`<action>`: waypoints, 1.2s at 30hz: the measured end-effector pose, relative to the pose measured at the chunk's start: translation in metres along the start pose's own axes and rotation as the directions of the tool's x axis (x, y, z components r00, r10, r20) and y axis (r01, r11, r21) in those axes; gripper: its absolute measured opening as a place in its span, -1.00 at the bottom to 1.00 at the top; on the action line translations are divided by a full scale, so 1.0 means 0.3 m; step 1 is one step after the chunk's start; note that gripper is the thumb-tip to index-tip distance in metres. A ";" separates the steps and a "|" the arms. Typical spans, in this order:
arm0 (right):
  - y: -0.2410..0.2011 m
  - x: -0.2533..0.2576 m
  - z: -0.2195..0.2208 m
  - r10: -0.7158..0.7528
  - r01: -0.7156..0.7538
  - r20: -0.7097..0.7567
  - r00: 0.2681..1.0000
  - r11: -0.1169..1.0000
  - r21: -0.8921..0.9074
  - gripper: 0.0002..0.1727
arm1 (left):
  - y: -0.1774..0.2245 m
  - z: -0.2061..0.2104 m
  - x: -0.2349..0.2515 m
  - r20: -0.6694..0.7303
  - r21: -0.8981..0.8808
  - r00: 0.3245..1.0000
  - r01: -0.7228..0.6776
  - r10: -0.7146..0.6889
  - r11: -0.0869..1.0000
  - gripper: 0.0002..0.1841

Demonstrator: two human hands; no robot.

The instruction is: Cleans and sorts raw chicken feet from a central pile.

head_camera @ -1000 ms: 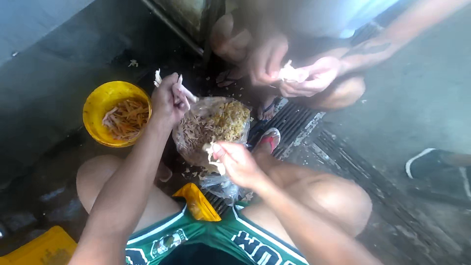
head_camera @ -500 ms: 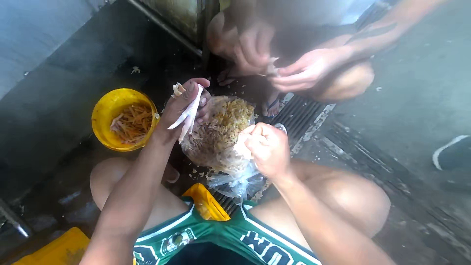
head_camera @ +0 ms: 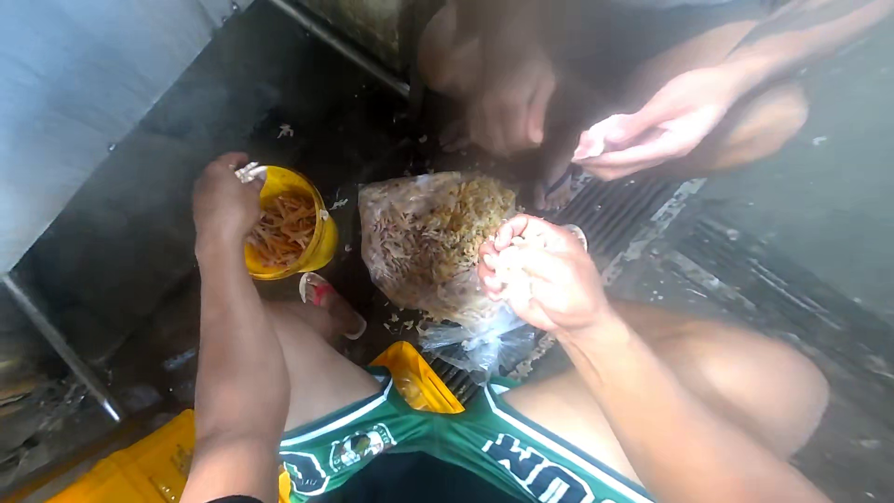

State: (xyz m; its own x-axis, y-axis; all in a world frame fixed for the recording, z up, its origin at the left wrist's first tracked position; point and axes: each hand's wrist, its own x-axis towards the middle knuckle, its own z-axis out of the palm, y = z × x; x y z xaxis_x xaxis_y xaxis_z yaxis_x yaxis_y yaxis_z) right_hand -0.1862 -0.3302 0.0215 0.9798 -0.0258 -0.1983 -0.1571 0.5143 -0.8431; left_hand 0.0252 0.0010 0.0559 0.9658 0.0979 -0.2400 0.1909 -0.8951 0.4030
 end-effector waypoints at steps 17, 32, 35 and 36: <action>0.029 0.075 0.026 -0.027 -0.169 -0.201 0.979 0.435 -0.884 -0.65 | 0.340 0.418 -0.370 0.604 -0.797 0.330 0.283 0.726 0.534 -0.28; 0.034 0.064 -0.006 -0.193 -0.005 -0.157 0.969 0.615 -0.789 -0.57 | 0.297 0.420 -0.334 0.633 -0.746 0.437 0.125 0.639 0.654 -0.57; 0.018 0.067 0.002 -0.092 -0.160 -0.236 0.967 0.500 -0.851 -0.44 | 0.300 0.434 -0.353 0.626 -0.727 0.514 0.113 0.587 0.677 -0.62; 0.009 0.071 0.005 -0.048 -0.205 -0.255 0.966 0.461 -0.863 -0.41 | 0.298 0.439 -0.358 0.613 -0.708 0.546 0.059 0.571 0.703 -0.63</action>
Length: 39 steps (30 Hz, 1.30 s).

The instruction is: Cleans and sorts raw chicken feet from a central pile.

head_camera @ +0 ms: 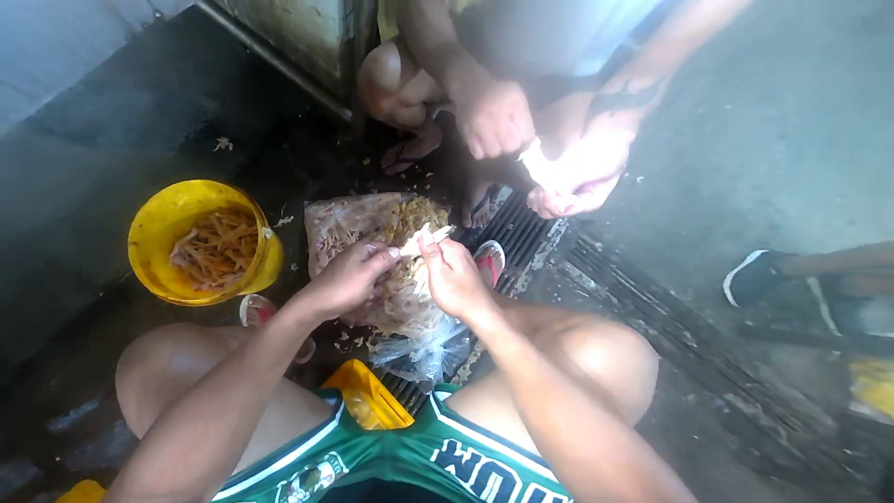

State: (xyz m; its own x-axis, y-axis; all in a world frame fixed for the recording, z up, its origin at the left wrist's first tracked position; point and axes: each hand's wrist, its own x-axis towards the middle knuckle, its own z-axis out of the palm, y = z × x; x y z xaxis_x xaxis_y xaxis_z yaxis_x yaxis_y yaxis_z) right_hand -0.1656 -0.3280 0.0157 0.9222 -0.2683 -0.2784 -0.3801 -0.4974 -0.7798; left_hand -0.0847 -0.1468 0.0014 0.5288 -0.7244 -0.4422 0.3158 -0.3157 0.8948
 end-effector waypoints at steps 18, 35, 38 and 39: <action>0.056 0.027 -0.128 -0.202 0.195 -0.137 0.970 0.979 -0.062 -0.67 | 0.046 -0.092 -0.088 -0.206 0.568 0.928 -0.144 0.309 0.810 -0.72; 0.015 -0.013 0.073 -0.470 0.490 0.307 0.827 0.871 0.013 -0.59 | 0.042 -0.022 0.001 -0.477 0.277 0.867 -0.005 0.142 0.961 -0.83; -0.006 -0.045 0.065 -0.500 0.517 0.319 0.805 0.855 0.036 -0.59 | 0.042 -0.133 0.056 -0.640 0.204 0.762 0.042 0.101 0.978 -0.72; -0.010 -0.068 0.062 -0.516 0.526 0.327 0.792 0.848 0.064 -0.59 | 0.043 -0.195 0.072 -0.709 0.123 0.703 0.048 0.054 0.991 -0.70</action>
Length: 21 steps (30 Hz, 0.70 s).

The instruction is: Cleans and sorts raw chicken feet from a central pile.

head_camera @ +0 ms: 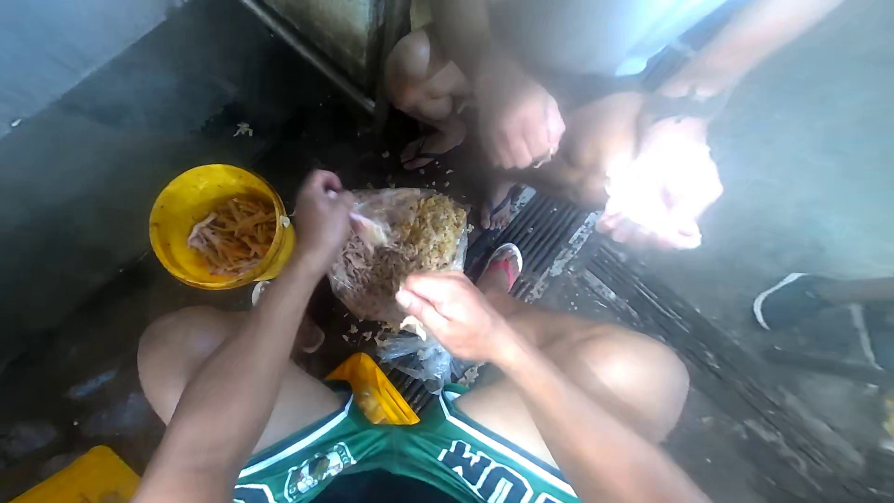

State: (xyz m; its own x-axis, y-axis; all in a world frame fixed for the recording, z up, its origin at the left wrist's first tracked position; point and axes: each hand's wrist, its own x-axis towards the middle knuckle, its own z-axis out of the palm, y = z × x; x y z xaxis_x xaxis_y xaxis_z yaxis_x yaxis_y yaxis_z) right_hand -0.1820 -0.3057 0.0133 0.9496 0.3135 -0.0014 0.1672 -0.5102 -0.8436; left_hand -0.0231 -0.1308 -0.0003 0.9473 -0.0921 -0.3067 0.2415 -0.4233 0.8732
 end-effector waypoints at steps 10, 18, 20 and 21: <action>0.025 0.015 -0.037 0.345 -0.308 -0.167 0.924 0.928 0.209 -0.62 | 0.019 -0.032 0.000 0.159 -0.297 0.987 0.016 0.033 0.955 -0.82; 0.028 0.035 0.012 0.264 -0.230 -0.133 0.955 0.947 0.223 -0.71 | 0.019 0.088 -0.045 0.266 -0.133 0.964 0.012 0.024 0.991 -0.83; 0.018 0.027 0.016 0.214 -0.169 -0.138 0.967 0.946 0.278 -0.70 | 0.006 0.065 -0.006 0.148 -0.110 0.989 0.023 -0.007 0.994 -0.82; 0.008 0.019 0.017 0.184 -0.140 -0.124 0.975 0.945 0.296 -0.70 | 0.001 0.043 0.022 0.085 -0.140 0.995 0.059 -0.047 0.988 -0.77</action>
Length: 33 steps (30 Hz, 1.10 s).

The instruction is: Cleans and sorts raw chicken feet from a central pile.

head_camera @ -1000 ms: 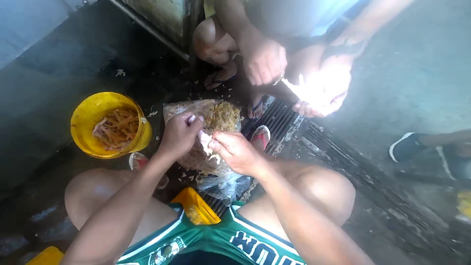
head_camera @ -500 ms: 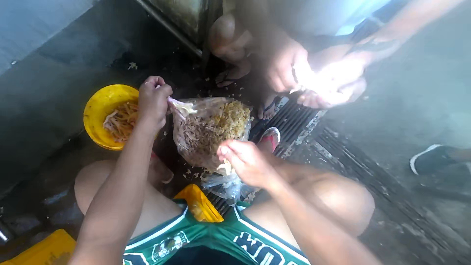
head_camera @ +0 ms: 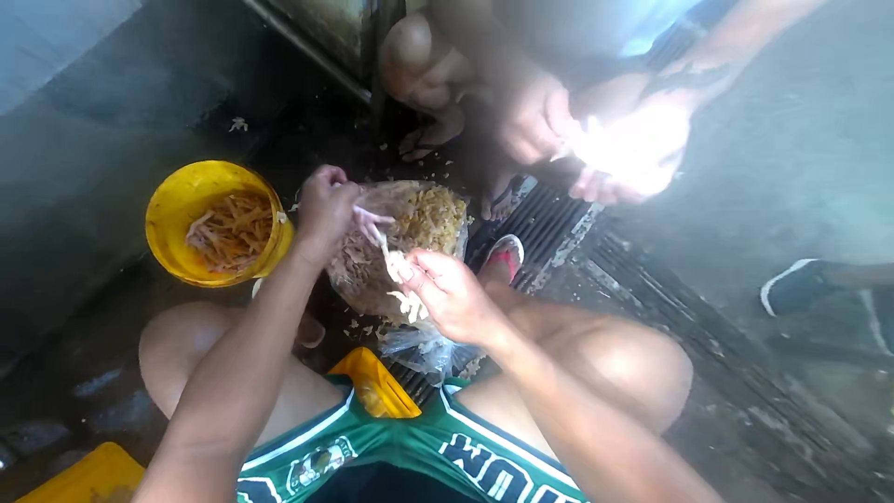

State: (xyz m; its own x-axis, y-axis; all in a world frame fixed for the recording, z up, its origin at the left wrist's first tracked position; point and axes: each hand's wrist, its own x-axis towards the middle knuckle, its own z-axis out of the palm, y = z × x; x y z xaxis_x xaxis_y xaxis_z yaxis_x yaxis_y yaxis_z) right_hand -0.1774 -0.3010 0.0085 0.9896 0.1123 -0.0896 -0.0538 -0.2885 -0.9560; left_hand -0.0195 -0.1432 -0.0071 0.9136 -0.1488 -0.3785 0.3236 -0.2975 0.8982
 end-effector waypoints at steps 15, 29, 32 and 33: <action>0.028 0.021 -0.018 0.097 -0.094 -0.028 0.995 0.989 0.114 -0.66 | 0.039 -0.028 -0.053 0.309 -0.403 0.951 0.101 0.031 0.910 -0.85; -0.039 -0.044 0.031 -0.209 0.209 0.019 0.978 0.978 0.008 -0.61 | -0.024 -0.130 0.100 -0.073 -0.350 0.996 0.028 -0.057 0.936 -0.74; -0.012 -0.046 0.014 -0.147 0.147 -0.027 0.989 0.989 0.004 -0.63 | 0.023 -0.230 0.089 0.065 -0.556 0.982 -0.110 0.176 0.824 -0.83; -0.004 -0.042 0.001 -0.111 0.113 -0.055 0.992 0.993 0.035 -0.65 | 0.032 -0.234 0.074 0.155 -0.606 0.949 -0.128 0.274 0.785 -0.85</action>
State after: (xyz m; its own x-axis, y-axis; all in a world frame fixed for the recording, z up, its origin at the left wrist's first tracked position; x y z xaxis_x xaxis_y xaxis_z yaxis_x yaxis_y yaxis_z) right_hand -0.1898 -0.3016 0.0107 0.9953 0.0909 0.0328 0.0539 -0.2405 -0.9691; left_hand 0.0211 -0.0830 0.0088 0.9176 -0.3688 -0.1481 0.2868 0.3563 0.8893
